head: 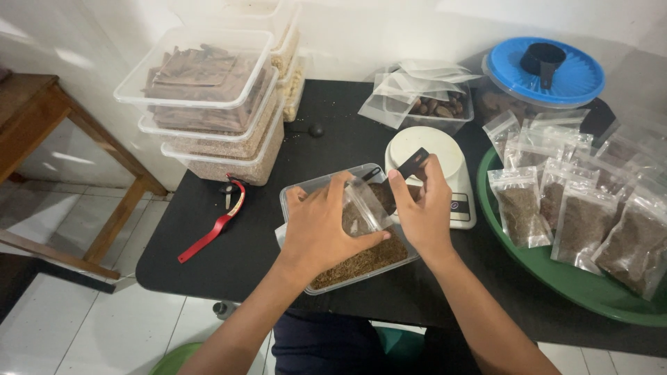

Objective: Filling small plastic bags with granular food material, sealing them, and weighing them on a digital scale.

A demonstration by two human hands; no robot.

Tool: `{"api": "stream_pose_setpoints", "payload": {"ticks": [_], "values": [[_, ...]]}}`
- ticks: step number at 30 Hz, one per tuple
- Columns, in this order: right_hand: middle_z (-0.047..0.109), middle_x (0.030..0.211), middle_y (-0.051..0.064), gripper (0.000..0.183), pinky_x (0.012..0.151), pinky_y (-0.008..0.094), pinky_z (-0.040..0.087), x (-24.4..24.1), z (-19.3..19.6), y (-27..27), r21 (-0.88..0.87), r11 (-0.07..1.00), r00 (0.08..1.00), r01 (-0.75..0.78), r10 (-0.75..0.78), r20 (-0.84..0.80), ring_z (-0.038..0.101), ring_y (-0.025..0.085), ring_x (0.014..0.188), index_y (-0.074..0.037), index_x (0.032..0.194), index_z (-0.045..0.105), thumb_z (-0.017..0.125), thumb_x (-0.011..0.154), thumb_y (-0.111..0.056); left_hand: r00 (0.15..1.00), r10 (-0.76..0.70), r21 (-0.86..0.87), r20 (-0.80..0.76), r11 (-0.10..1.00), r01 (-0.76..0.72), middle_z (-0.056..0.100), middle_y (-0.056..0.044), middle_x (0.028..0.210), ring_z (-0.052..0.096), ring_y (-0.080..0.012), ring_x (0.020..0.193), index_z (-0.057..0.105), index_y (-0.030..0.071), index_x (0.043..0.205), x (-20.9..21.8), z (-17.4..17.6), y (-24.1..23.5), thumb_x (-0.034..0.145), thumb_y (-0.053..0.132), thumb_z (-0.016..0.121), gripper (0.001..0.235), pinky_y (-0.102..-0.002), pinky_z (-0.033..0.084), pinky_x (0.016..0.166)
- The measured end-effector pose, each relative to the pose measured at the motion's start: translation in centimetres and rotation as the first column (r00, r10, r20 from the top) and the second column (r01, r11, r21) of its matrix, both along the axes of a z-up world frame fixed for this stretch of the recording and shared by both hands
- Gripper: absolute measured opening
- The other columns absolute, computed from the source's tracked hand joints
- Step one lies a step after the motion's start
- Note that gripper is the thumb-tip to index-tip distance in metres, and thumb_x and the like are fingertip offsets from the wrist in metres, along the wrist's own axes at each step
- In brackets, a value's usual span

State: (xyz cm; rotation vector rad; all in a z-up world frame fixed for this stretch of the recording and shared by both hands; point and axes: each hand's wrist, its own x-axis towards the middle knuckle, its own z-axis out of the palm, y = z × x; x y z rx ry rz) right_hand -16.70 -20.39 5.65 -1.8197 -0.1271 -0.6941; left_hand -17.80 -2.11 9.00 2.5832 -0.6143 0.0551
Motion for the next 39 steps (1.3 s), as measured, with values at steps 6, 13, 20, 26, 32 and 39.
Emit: {"api": "stream_pose_setpoints", "payload": {"ticks": [6, 13, 20, 26, 32, 39], "values": [[0.072, 0.099, 0.021, 0.012, 0.053, 0.038, 0.059, -0.2, 0.8, 0.3, -0.004, 0.999, 0.999, 0.037, -0.036, 0.023, 0.076, 0.029, 0.065, -0.005, 0.110, 0.054, 0.060, 0.102, -0.012, 0.992, 0.020, -0.081, 0.121, 0.997, -0.010, 0.073, -0.021, 0.118, 0.073, -0.0377, 0.106, 0.041, 0.011, 0.134, 0.4, -1.0, -0.2, 0.075, 0.074, 0.070, 0.091, -0.050, 0.030, 0.102], [0.070, 0.094, 0.022, 0.014, 0.045, 0.038, 0.055, 0.2, 2.4, -0.3, -0.030, 0.998, 0.986, 0.060, -0.054, 0.159, 0.074, 0.032, 0.062, -0.002, 0.107, 0.053, 0.063, 0.101, -0.010, 0.972, 0.011, -0.161, 0.236, 0.987, 0.028, 0.073, -0.024, 0.117, 0.073, -0.0423, 0.105, 0.037, 0.013, 0.131, 0.6, -0.7, -0.8, 0.075, 0.066, 0.077, 0.087, -0.057, 0.029, 0.103], [0.070, 0.093, 0.021, 0.012, 0.042, 0.035, 0.055, 0.1, 2.4, -1.1, -0.073, 0.994, 0.972, 0.083, -0.065, 0.226, 0.073, 0.030, 0.059, -0.001, 0.109, 0.054, 0.061, 0.102, -0.008, 0.971, 0.017, -0.229, 0.239, 0.973, 0.040, 0.072, -0.026, 0.118, 0.071, -0.0455, 0.109, 0.035, 0.010, 0.140, 0.8, -0.7, -1.8, 0.073, 0.061, 0.082, 0.096, -0.065, 0.027, 0.104], [0.070, 0.094, 0.024, 0.018, 0.041, 0.035, 0.056, -0.1, 2.5, -1.2, -0.115, 0.990, 0.967, 0.085, -0.054, 0.249, 0.074, 0.033, 0.061, 0.003, 0.112, 0.054, 0.063, 0.099, -0.005, 0.966, 0.022, -0.244, 0.259, 0.969, 0.043, 0.072, -0.028, 0.117, 0.071, -0.0461, 0.107, 0.036, 0.008, 0.143, 0.7, -0.8, -2.0, 0.074, 0.063, 0.080, 0.099, -0.065, 0.030, 0.102], [0.070, 0.092, 0.025, 0.018, 0.041, 0.036, 0.058, -0.5, 2.9, -0.7, -0.152, 0.983, 0.961, 0.102, -0.057, 0.271, 0.074, 0.036, 0.066, 0.006, 0.111, 0.056, 0.064, 0.099, -0.004, 0.969, 0.009, -0.273, 0.247, 0.960, 0.060, 0.068, -0.032, 0.124, 0.069, -0.0502, 0.109, 0.033, 0.005, 0.153, 0.4, 0.1, -1.8, 0.075, 0.060, 0.081, 0.107, -0.070, 0.031, 0.101], [0.070, 0.087, 0.022, 0.017, 0.048, 0.037, 0.061, -1.2, 3.3, 0.1, -0.150, 0.980, 0.959, 0.132, -0.088, 0.270, 0.075, 0.038, 0.070, 0.002, 0.106, 0.059, 0.071, 0.096, -0.005, 0.963, 0.032, -0.297, 0.268, 0.953, 0.051, 0.067, -0.030, 0.123, 0.068, -0.0506, 0.110, 0.039, 0.006, 0.151, 0.4, -0.4, -1.9, 0.076, 0.057, 0.082, 0.100, -0.074, 0.034, 0.100]]}}
